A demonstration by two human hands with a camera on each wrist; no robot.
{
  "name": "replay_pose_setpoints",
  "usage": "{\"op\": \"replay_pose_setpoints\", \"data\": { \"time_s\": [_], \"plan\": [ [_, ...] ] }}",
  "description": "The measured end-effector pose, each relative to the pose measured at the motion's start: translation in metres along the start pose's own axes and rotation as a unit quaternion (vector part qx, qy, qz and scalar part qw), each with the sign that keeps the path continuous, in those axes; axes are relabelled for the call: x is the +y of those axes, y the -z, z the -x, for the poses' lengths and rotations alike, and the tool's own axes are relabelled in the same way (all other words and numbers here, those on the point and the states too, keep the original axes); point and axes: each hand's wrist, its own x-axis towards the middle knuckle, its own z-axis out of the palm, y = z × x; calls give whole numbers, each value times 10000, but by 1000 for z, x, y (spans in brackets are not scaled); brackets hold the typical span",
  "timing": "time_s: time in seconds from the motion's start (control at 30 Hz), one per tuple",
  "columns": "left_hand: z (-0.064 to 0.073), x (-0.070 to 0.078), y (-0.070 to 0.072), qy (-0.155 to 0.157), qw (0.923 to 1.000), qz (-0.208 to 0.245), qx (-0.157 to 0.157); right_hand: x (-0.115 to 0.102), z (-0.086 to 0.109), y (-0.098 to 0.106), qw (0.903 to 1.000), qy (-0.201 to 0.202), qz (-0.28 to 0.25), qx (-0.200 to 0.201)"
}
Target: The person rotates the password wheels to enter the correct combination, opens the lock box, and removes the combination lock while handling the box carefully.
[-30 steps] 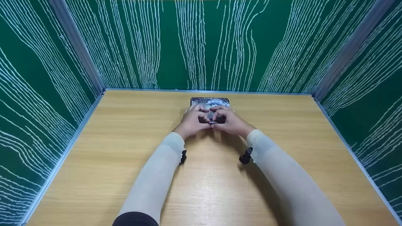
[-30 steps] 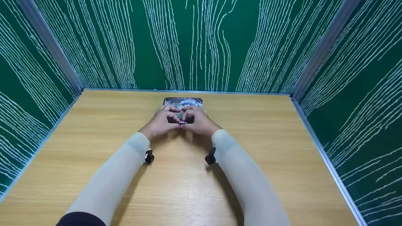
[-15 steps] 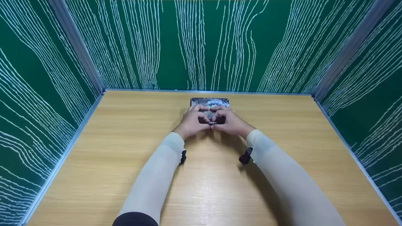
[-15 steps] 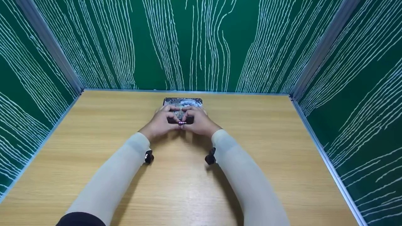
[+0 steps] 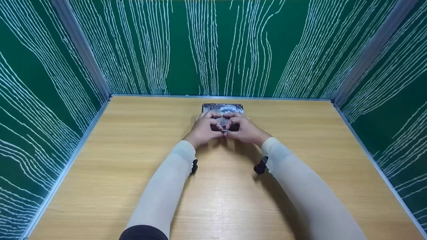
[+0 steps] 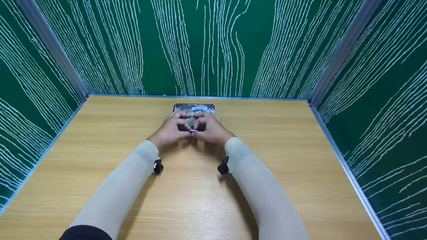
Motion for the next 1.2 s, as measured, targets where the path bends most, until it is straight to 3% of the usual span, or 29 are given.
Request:
{"op": "replay_pose_setpoints", "data": {
  "time_s": [0.63, 1.2],
  "plan": [
    [2, 4, 2, 153, 9998, 90, -59, 1, -1, 0, 9999, 139, 81, 17],
    [1, 5, 2, 225, 9996, 152, -30, 2, -2, 1, 10000, -5, 67, -21]
  ]
}}
